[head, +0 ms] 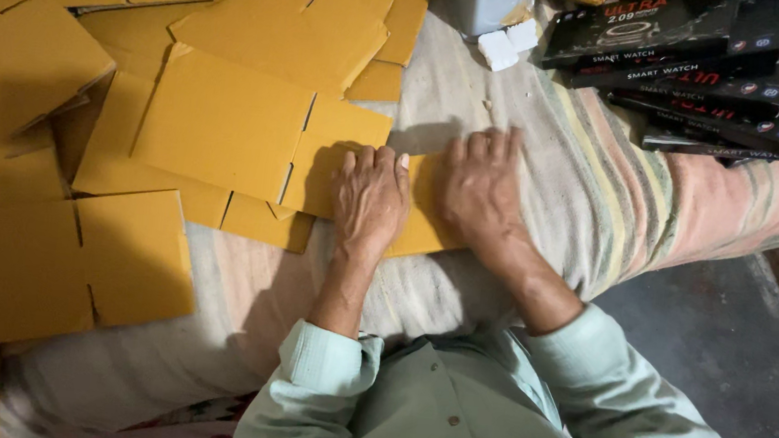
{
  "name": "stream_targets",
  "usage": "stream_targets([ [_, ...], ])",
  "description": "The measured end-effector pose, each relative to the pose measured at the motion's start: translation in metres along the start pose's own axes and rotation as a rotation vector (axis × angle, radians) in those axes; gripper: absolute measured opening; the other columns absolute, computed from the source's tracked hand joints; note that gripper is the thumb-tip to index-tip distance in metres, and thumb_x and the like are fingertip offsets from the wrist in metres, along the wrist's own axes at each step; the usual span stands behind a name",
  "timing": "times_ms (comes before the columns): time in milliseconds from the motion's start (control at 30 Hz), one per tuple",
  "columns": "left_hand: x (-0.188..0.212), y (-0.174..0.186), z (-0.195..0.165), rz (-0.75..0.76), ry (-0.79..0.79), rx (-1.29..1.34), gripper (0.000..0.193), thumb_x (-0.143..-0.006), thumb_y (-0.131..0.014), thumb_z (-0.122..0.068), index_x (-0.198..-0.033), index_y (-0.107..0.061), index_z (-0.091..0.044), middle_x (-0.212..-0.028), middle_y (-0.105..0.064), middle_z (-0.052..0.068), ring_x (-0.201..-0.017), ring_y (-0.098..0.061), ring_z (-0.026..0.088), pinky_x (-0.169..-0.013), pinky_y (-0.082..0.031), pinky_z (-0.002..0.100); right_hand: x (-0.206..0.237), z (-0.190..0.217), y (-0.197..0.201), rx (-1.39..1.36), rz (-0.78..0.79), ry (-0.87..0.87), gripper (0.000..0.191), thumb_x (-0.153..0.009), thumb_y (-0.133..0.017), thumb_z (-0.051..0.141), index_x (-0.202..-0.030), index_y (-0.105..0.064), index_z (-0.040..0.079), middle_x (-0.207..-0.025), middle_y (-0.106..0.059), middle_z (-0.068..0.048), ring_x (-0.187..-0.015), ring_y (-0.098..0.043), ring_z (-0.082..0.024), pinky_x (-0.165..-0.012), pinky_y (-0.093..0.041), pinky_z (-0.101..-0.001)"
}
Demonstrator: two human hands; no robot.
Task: The person folds flat yellow cardboard boxes into shape, pressing the side flaps and base creases with both hands, then sets each finished box aside and picks up the next flat blank. The person repeats this folding cycle on the work surface.
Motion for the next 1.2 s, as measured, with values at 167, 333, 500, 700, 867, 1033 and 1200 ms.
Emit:
stream_targets([
  [167,-0.002,0.006,0.004,-0.088,-0.058,0.088,0.029,-0.110,-0.044,-0.023,-0.101,-0.062,-0.002,-0.106,-0.065,0.022,-0.101,-0.060,0.042,-0.102,-0.045,0.056,-0.013,0.036,-0.005,-0.210,-0.010,0.096,0.025,-0.097,-0.058,0.025,-0.099,-0.064,0.001,-0.095,-0.066,-0.020,-0.096,-0.062,-0.039,-0.101,-0.044,-0.0516],
  [333,-0.001,0.000,0.010,-0.010,-0.017,0.058,0.031,-0.107,-0.047,-0.025,-0.099,-0.062,0.000,-0.102,-0.065,0.023,-0.098,-0.060,0.042,-0.095,-0.045,0.053,-0.011,0.007,-0.020,-0.113,0.156,0.105,0.023,-0.089,-0.059,0.022,-0.095,-0.065,0.001,-0.087,-0.067,-0.017,-0.083,-0.063,-0.036,-0.078,-0.046,-0.0476],
  [500,-0.001,-0.001,0.009,0.021,-0.003,0.095,0.030,-0.105,-0.046,-0.024,-0.101,-0.062,0.000,-0.104,-0.066,0.022,-0.101,-0.060,0.044,-0.092,-0.044,0.056,-0.002,-0.030,-0.007,-0.147,0.020,0.029,0.020,-0.100,-0.058,0.020,-0.093,-0.065,0.003,-0.087,-0.067,-0.016,-0.085,-0.063,-0.035,-0.082,-0.046,-0.0470],
  [700,-0.001,-0.005,0.014,0.014,0.012,0.079,0.031,-0.106,-0.045,-0.026,-0.102,-0.062,0.000,-0.107,-0.065,0.022,-0.103,-0.060,0.044,-0.092,-0.044,0.058,-0.008,0.003,0.000,0.109,-0.113,0.084,0.025,-0.088,-0.056,0.026,-0.094,-0.065,0.003,-0.093,-0.068,-0.018,-0.086,-0.063,-0.033,-0.087,-0.047,-0.0491],
  [867,-0.001,-0.013,0.031,0.060,0.119,0.198,0.033,-0.110,-0.040,-0.025,-0.104,-0.060,0.000,-0.107,-0.063,0.023,-0.103,-0.062,0.042,-0.091,-0.048,0.055,-0.017,0.043,-0.020,-0.078,0.099,0.109,0.031,-0.096,-0.056,0.028,-0.102,-0.067,0.000,-0.095,-0.068,-0.020,-0.091,-0.063,-0.035,-0.086,-0.046,-0.0477],
  [1033,-0.001,-0.008,0.028,-0.002,0.036,0.173,0.031,-0.108,-0.043,-0.023,-0.102,-0.061,0.000,-0.103,-0.064,0.025,-0.099,-0.062,0.045,-0.097,-0.044,0.058,-0.021,0.036,-0.015,-0.143,0.016,0.128,0.031,-0.087,-0.059,0.032,-0.094,-0.067,0.003,-0.092,-0.070,-0.016,-0.087,-0.065,-0.032,-0.080,-0.047,-0.0461],
  [1200,-0.002,0.000,0.021,-0.042,-0.008,0.129,0.032,-0.108,-0.044,-0.024,-0.099,-0.062,0.000,-0.101,-0.065,0.024,-0.097,-0.062,0.044,-0.099,-0.044,0.057,-0.008,-0.007,-0.012,-0.093,0.023,0.063,0.025,-0.101,-0.058,0.026,-0.095,-0.067,0.004,-0.088,-0.068,-0.013,-0.085,-0.063,-0.031,-0.079,-0.046,-0.0442],
])
Point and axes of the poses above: each hand's wrist, its own x-axis away from the middle knuckle, its own y-axis out of the back of the hand, z = x × y, the point moved 9 cm from there along -x, towards the middle knuckle
